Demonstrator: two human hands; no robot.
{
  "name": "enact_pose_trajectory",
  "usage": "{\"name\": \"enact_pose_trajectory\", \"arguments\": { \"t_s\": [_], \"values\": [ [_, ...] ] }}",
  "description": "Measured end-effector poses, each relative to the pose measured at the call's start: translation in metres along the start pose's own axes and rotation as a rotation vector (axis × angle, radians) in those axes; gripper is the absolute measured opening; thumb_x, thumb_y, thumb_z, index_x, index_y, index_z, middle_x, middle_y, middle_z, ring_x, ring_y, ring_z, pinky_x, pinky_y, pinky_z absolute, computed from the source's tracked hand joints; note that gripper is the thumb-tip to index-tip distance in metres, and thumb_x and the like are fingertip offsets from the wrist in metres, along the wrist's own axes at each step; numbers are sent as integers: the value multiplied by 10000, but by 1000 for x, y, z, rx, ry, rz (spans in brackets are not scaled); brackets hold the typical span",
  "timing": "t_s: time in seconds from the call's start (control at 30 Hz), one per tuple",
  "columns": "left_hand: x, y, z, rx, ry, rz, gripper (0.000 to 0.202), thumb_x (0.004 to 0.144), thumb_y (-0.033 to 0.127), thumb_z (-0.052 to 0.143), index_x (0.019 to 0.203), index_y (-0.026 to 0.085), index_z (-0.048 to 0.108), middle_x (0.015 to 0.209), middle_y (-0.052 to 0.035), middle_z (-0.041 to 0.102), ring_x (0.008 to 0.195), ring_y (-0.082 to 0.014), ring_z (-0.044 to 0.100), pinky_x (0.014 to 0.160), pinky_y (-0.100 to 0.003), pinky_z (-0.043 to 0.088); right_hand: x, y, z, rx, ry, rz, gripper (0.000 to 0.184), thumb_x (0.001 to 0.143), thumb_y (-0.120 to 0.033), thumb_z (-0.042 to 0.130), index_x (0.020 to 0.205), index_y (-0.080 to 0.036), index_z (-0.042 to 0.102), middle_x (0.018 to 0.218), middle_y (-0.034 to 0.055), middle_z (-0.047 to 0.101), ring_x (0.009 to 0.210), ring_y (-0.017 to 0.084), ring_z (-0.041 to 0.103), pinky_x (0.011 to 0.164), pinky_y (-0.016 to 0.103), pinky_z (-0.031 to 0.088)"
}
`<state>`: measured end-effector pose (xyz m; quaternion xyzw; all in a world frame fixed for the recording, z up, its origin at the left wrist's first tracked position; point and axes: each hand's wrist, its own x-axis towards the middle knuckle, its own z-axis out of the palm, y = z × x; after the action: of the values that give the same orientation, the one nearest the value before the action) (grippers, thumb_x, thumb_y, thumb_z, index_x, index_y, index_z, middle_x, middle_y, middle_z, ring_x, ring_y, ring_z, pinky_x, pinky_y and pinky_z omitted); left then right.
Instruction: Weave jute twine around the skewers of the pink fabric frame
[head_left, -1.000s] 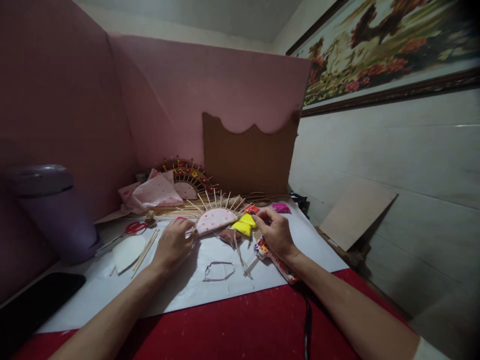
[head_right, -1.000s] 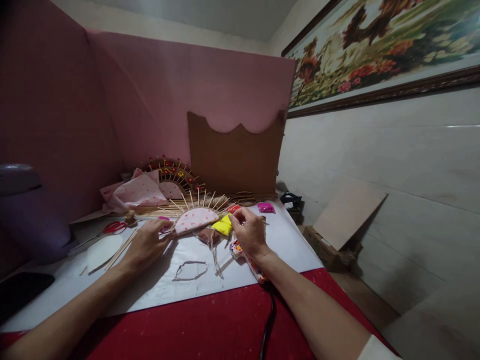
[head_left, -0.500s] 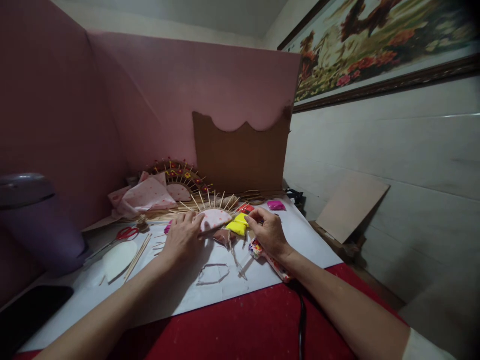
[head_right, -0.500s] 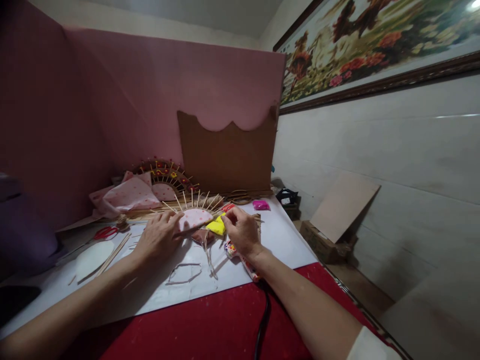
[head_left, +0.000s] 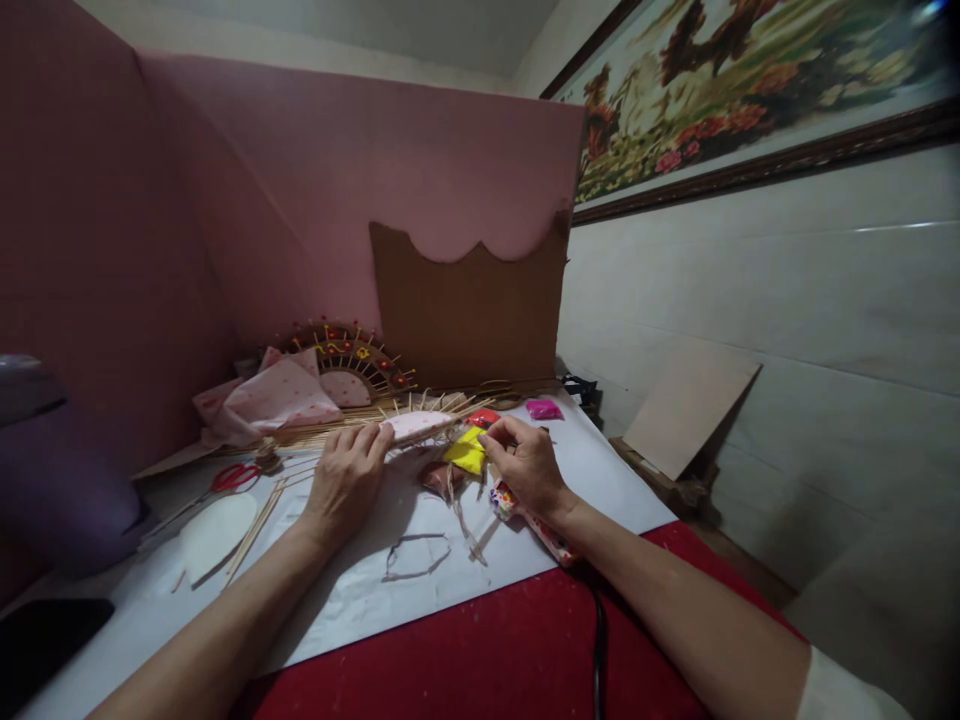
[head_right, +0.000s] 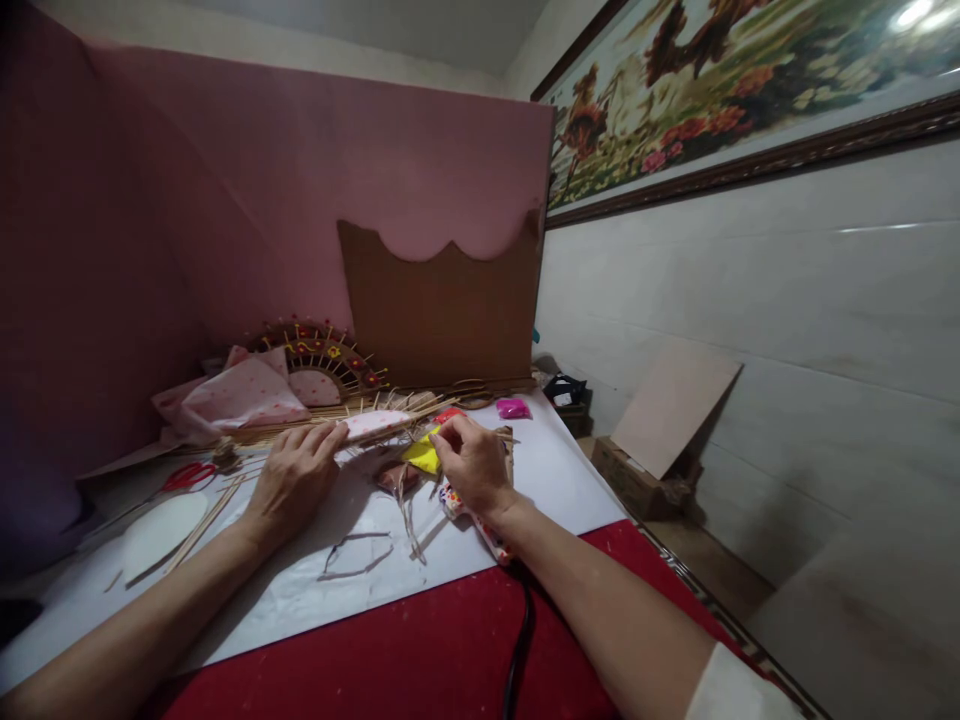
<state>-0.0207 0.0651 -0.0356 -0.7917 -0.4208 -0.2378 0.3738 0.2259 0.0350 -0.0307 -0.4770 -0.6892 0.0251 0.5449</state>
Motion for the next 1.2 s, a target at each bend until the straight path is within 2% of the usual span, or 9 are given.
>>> {"name": "enact_pose_trajectory", "arguments": {
  "t_s": [0.13, 0.27, 0.37, 0.6, 0.8, 0.9, 0.97, 1.07, 1.2],
  "values": [
    [1, -3, -3, -67, 172, 1, 352, 822, 81, 436, 1138, 102, 590, 1102, -155, 678, 993, -266, 613, 910, -430, 411, -2, -3, -1, -20, -9, -32, 177, 815, -239, 568, 647, -186, 549, 613, -6, 574, 575, 126, 510, 563, 236, 378],
    [1, 2, -19, -159, 278, -16, 354, 818, 100, 477, 1154, 159, 573, 1126, -123, 681, 988, -250, 641, 942, -455, 387, -5, -11, -3, -36, -38, -122, 139, 833, -232, 551, 701, -192, 561, 686, 12, 608, 635, 142, 549, 617, 252, 399],
    [-1, 6, -30, -248, 350, -46, 323, 817, 100, 513, 1132, 156, 556, 1080, -124, 696, 954, -233, 653, 936, -440, 397, -8, -18, -4, -9, -47, -138, 147, 839, -254, 552, 702, -200, 555, 675, 13, 606, 611, 144, 551, 577, 248, 402],
    [-2, 18, -47, -407, 412, -92, 267, 850, 96, 512, 1092, 204, 535, 1026, -72, 709, 938, -180, 651, 991, -431, 359, -14, -24, -8, -88, -64, -248, 129, 867, -262, 543, 786, -196, 618, 668, 21, 631, 582, 142, 561, 593, 262, 414],
    [1, 25, -62, -353, 442, -127, 218, 838, 100, 544, 1027, 206, 567, 991, -49, 719, 934, -189, 641, 993, -453, 327, -16, -28, -14, -100, 38, -361, 130, 859, -263, 559, 745, -206, 583, 622, 11, 618, 527, 126, 548, 538, 251, 419],
    [1, 24, -65, -337, 458, -135, 200, 830, 105, 550, 1000, 205, 581, 980, -41, 722, 932, -194, 634, 992, -454, 325, -18, -32, -16, 11, 125, -307, 56, 849, -264, 577, 883, -222, 566, 653, 0, 634, 495, 117, 557, 489, 237, 434],
    [2, 25, -66, -338, 461, -137, 188, 832, 111, 546, 988, 208, 587, 970, -36, 723, 924, -194, 633, 992, -452, 325, -19, -34, -16, 55, 135, -239, 261, 834, -272, 602, 1080, -230, 525, 648, -12, 642, 486, 127, 570, 485, 246, 453],
    [2, 27, -67, -347, 463, -139, 174, 838, 108, 539, 978, 201, 585, 961, -42, 724, 916, -195, 636, 987, -451, 326, -18, -34, -14, 10, 37, -174, 516, 823, -286, 621, 1292, -233, 412, 573, -42, 626, 445, 141, 552, 484, 263, 461],
    [2, 30, -68, -366, 436, -134, 192, 846, 109, 520, 990, 217, 588, 983, -35, 722, 922, -191, 636, 998, -446, 309, -17, -30, -12, -10, -61, -130, 326, 892, -318, 519, 1206, -231, 501, 672, 8, 674, 479, 139, 589, 489, 249, 461]
  ]
}}
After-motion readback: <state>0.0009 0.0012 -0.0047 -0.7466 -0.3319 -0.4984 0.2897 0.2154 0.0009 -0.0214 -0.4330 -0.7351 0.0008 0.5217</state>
